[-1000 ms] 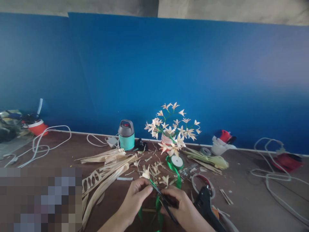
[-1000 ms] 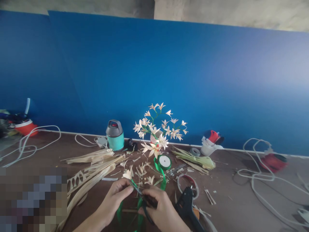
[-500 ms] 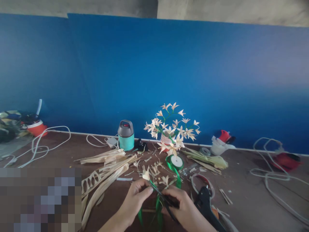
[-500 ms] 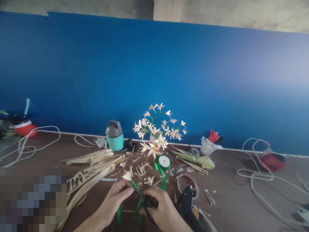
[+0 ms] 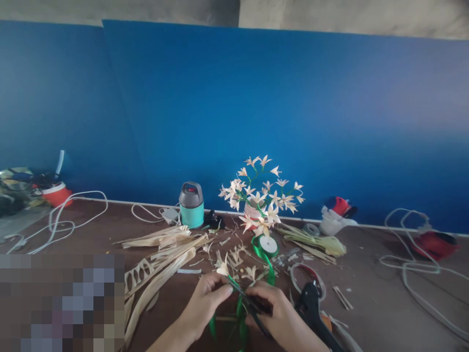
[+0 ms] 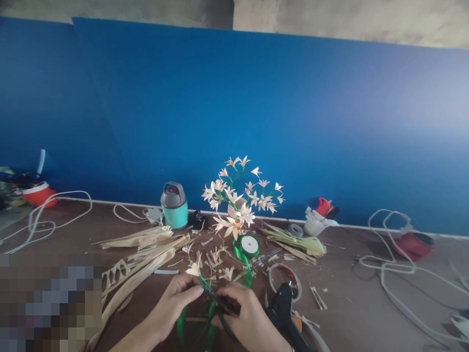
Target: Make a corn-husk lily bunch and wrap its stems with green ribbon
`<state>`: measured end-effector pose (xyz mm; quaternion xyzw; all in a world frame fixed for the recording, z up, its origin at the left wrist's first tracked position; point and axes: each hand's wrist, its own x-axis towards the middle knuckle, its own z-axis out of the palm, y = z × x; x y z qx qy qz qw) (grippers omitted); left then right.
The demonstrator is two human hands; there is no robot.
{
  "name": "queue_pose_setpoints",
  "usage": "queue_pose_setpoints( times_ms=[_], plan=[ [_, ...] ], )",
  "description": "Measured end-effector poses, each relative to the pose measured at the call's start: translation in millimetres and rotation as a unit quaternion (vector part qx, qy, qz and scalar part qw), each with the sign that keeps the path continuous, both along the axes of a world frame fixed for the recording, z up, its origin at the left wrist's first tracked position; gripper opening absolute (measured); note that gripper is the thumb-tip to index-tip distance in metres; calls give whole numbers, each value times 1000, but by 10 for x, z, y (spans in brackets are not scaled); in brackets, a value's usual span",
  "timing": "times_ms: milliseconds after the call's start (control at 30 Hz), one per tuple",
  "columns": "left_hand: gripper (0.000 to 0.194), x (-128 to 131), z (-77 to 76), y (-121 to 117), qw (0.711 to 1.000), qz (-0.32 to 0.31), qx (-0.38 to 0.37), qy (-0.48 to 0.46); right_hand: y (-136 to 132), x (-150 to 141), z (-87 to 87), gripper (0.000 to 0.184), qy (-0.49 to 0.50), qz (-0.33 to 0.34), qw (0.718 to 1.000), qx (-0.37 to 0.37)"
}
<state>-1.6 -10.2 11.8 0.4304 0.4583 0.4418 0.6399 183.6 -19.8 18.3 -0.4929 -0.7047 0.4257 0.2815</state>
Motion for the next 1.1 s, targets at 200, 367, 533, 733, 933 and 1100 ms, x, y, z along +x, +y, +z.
queue_pose_setpoints(
  times_ms=[200, 367, 533, 733, 933, 1100],
  plan=[
    [14, -11, 18, 8, 999, -25, 26, -9, -25, -13, 21, 17, 11, -8, 1000, -18],
    [11, -17, 24, 17, 999, -23, 36, 0, -21, -9, 38, 21, 27, -2, 999, -19],
    [13, -18, 42, 5, 997, -53, 50, 1, -24, -12, -4, 19, 53, -2, 998, -34],
    [20, -95, 81, 54, 994, 5, 86, 63, -17, 50, 37, 25, 72, 8, 995, -68],
    [32, -206, 114, 168, 966, -16, 152, 210, 64, 174, 44, 36, -44, -117, 992, -5],
    [9, -195, 88, 130, 916, 15, 186, 355, 81, 190, -99, 25, -258, -221, 935, 103]
  ],
)
